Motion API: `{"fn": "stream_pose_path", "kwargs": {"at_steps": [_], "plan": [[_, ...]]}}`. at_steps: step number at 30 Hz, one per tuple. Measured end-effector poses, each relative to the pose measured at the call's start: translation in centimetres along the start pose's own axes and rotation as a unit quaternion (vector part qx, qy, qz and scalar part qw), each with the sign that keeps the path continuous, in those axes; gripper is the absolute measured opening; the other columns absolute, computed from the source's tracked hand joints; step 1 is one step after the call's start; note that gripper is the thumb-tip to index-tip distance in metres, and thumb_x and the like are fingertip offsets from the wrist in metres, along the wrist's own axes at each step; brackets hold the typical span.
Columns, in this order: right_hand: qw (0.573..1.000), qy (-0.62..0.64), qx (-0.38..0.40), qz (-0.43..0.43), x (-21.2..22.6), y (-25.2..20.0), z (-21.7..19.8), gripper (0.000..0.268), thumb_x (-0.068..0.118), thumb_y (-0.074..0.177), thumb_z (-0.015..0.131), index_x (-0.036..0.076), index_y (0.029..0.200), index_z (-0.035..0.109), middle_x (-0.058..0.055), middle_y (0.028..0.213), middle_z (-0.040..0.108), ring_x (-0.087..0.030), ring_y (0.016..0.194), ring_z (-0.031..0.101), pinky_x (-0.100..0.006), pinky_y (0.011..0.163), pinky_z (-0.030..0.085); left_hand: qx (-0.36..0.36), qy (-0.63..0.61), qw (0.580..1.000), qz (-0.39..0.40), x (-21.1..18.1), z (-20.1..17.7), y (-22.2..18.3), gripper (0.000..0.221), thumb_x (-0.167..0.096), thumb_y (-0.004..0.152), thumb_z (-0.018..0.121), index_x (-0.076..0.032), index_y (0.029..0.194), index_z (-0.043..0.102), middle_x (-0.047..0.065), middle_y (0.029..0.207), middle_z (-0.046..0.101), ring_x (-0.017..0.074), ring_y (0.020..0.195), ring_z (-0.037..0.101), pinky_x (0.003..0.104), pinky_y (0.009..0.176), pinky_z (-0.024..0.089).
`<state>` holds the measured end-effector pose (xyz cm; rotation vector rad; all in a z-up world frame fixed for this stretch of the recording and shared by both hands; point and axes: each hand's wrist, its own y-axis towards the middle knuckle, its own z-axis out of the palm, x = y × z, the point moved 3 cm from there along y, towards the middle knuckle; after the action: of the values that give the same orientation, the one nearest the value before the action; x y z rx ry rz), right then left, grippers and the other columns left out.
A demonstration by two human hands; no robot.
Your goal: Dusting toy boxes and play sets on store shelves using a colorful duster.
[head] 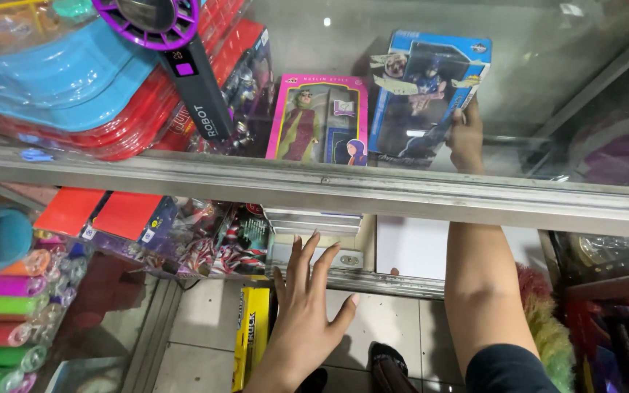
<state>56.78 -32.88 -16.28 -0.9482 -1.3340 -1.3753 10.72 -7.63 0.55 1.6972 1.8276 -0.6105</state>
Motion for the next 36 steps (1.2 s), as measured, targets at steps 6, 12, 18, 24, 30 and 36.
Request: {"fn": "stream_pose_path", "kwargs": {"at_steps": [6, 12, 18, 24, 30, 36], "plan": [[0.983, -0.122, -0.070, 0.118, -1.4, 0.3, 0.6, 0.069, 0.032, 0.108, 0.058, 0.030, 0.167, 0.021, -0.011, 0.114, 0.062, -0.015, 0.074, 0.052, -0.032, 0.050, 0.044, 0.011, 0.015, 1.000, 0.003, 0.1, 0.3, 0.1, 0.074, -0.038, 0.092, 0.069, -0.015, 0.152, 0.032, 0.014, 0.168, 0.012, 0.0414, 0.153, 0.003, 0.074, 0.113, 0.004], [0.980, -0.163, -0.097, 0.063, -0.4, -1.5, 4.0, 0.114, 0.052, 0.080, 0.085, 0.010, 0.161, 0.017, -0.020, 0.143, 0.057, -0.033, 0.123, 0.063, -0.046, 0.083, 0.056, 0.024, 0.015, 1.000, -0.012, -0.2, 0.5, 0.3, 0.079, -0.034, 0.088, 0.072, -0.019, 0.156, 0.034, 0.013, 0.166, 0.015, 0.0408, 0.153, 0.004, 0.074, 0.113, 0.004], [0.918, -0.320, -0.196, -0.132, 4.4, -5.4, 9.7, 0.139, 0.053, 0.064, 0.104, 0.014, 0.164, 0.016, -0.040, 0.164, 0.002, -0.055, 0.151, 0.015, -0.054, 0.123, 0.028, -0.002, 0.023, 1.000, 0.010, -0.2, 0.7, 0.3, 0.076, -0.036, 0.087, 0.073, -0.016, 0.150, 0.035, 0.013, 0.167, 0.017, 0.0413, 0.153, 0.005, 0.075, 0.112, 0.005], [0.920, -0.343, -0.135, -0.132, 2.6, -6.1, 12.9, 0.119, 0.044, 0.069, 0.098, 0.039, 0.165, 0.027, -0.039, 0.167, -0.002, -0.056, 0.156, 0.010, -0.050, 0.125, 0.031, 0.032, 0.044, 0.999, 0.001, -0.3, 1.1, 0.4, 0.081, -0.040, 0.088, 0.071, -0.017, 0.155, 0.033, 0.014, 0.167, 0.014, 0.0445, 0.157, 0.002, 0.077, 0.110, 0.004], [0.926, -0.352, -0.064, -0.122, 1.6, -5.7, 13.8, 0.119, 0.033, 0.072, 0.093, 0.039, 0.165, 0.019, -0.047, 0.160, 0.007, -0.057, 0.148, 0.028, -0.051, 0.122, 0.035, 0.030, 0.055, 0.998, -0.003, -0.1, 1.0, 0.5, 0.081, -0.042, 0.088, 0.071, -0.018, 0.156, 0.033, 0.013, 0.167, 0.012, 0.0424, 0.153, 0.001, 0.078, 0.109, 0.004], [0.926, -0.375, -0.028, 0.028, -2.4, -3.6, 13.7, 0.102, 0.025, 0.091, 0.074, 0.044, 0.163, 0.006, -0.046, 0.160, 0.011, -0.060, 0.132, 0.045, -0.050, 0.106, 0.049, 0.053, 0.068, 0.996, -0.020, 1.3, 1.8, 0.8, 0.084, -0.045, 0.087, 0.071, -0.021, 0.156, 0.031, 0.012, 0.169, 0.006, 0.0447, 0.157, -0.003, 0.082, 0.107, 0.002]]}}
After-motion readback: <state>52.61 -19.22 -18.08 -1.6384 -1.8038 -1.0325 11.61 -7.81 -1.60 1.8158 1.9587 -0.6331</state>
